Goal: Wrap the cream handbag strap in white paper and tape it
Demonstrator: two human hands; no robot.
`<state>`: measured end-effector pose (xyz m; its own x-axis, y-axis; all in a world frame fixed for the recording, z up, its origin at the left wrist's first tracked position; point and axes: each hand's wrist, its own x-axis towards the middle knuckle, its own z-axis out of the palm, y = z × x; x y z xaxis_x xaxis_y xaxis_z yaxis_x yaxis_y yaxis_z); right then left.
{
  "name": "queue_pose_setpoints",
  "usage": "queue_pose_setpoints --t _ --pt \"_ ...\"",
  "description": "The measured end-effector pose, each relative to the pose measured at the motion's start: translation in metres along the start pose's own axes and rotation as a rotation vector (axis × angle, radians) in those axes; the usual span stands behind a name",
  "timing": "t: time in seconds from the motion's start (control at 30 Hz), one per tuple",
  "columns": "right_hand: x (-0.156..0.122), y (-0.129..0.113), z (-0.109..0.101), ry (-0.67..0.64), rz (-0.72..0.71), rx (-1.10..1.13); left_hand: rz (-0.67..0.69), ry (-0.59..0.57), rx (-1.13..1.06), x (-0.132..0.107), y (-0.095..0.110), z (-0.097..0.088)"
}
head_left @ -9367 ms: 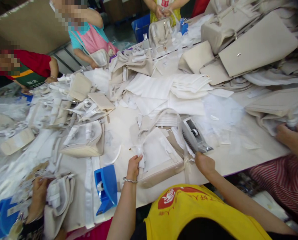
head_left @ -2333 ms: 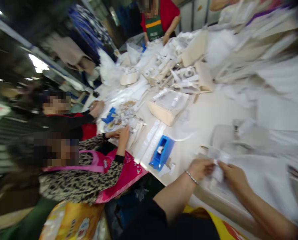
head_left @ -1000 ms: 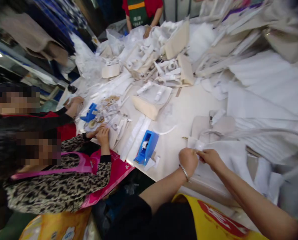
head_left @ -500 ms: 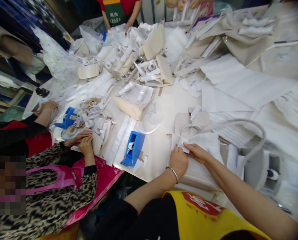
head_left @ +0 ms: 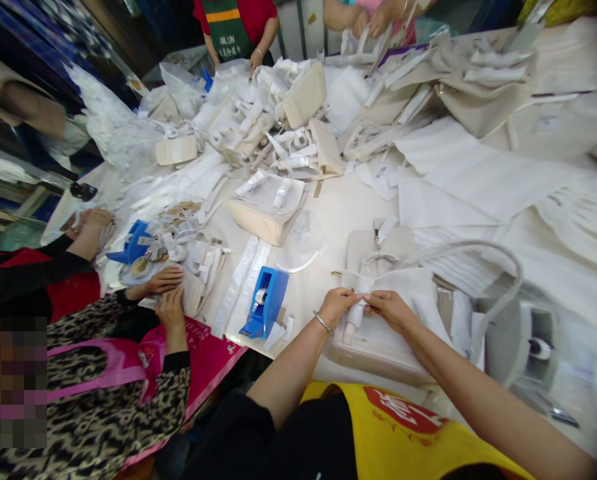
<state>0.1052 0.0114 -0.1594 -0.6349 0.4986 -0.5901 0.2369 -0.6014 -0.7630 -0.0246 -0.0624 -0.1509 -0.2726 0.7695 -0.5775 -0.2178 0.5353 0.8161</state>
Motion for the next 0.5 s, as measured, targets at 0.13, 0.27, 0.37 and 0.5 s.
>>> queue_pose_setpoints --t 0.13,0.27,0.37,0.5 --pt "-0.002 0.001 -0.001 0.078 0.009 0.031 0.013 -0.153 -0.014 0.002 0.002 -0.001" --pt "-0.005 0.005 0.003 0.159 0.060 0.128 -0.029 -0.198 -0.005 0.002 0.005 -0.002" --pt "-0.008 0.009 0.006 0.204 0.046 0.179 -0.030 -0.209 -0.008 0.004 0.005 -0.002" --pt "-0.010 0.010 0.010 0.208 0.035 0.238 -0.065 -0.202 0.034 0.008 0.001 0.000"
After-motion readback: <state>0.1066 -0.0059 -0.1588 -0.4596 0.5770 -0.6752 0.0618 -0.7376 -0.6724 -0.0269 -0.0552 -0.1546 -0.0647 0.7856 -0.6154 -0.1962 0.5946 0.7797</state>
